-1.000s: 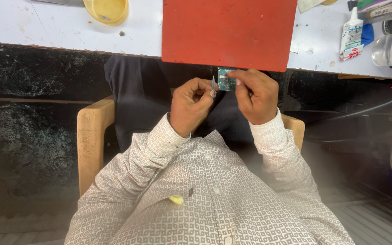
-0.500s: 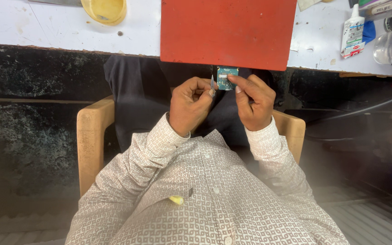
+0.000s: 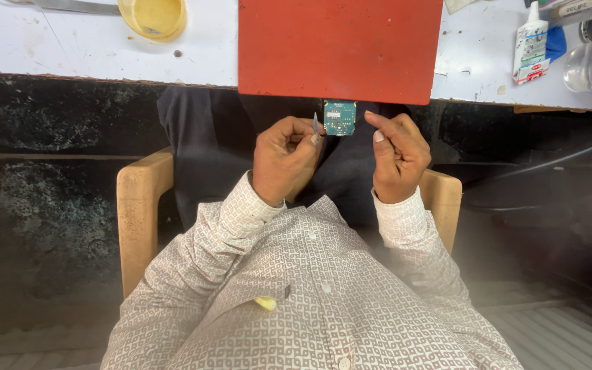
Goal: The person uses a soldering iron and tweezers to attach small components to a circuit board. They then apply a liquid from a small container to the board and inspect the work.
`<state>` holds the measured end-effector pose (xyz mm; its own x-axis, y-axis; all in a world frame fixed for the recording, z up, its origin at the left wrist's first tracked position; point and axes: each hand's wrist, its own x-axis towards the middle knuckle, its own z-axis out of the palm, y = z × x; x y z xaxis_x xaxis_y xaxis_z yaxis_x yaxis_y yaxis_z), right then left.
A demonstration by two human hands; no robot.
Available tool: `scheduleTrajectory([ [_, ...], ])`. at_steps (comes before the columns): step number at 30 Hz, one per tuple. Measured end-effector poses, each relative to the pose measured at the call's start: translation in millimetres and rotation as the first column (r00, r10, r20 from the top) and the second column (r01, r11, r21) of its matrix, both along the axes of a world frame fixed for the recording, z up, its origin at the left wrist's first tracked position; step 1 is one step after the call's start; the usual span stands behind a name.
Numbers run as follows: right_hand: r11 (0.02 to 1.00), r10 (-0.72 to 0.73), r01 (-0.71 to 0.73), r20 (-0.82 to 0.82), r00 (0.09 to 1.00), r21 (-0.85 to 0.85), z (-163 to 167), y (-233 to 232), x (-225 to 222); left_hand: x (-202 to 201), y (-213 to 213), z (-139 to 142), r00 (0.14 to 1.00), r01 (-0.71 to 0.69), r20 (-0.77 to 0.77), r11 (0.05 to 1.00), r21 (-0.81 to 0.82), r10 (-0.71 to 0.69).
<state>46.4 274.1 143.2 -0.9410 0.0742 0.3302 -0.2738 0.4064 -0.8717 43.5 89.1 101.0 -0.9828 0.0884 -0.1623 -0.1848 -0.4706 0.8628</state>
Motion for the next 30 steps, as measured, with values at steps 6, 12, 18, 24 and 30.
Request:
scheduleTrajectory([
  [6,0.999,0.047,-0.046,-0.012,0.999,0.028,-4.7,0.0,7.1,-3.2,-9.3,-4.9,0.995,-0.015,-0.103,0.986,-0.166,-0.003],
  [12,0.760,0.198,-0.020,0.202,0.959,-0.649,-9.1,6.3,8.8,-1.7,-16.9,8.7,0.993,-0.031,-0.119,0.970,-0.241,0.002],
  [18,0.522,0.322,0.051,0.253,0.913,-0.851,-7.2,15.2,16.2,2.7,-12.6,34.3,0.984,-0.035,-0.175,0.946,-0.322,-0.023],
  [24,0.426,0.387,0.076,0.257,0.886,-0.902,-7.9,15.9,16.9,6.6,2.9,51.8,0.983,-0.006,-0.178,0.962,-0.273,-0.045],
  [30,0.539,0.329,0.006,0.218,0.919,-0.842,-1.8,13.6,17.8,5.5,8.9,54.1,0.970,0.003,-0.227,0.935,-0.354,-0.089],
])
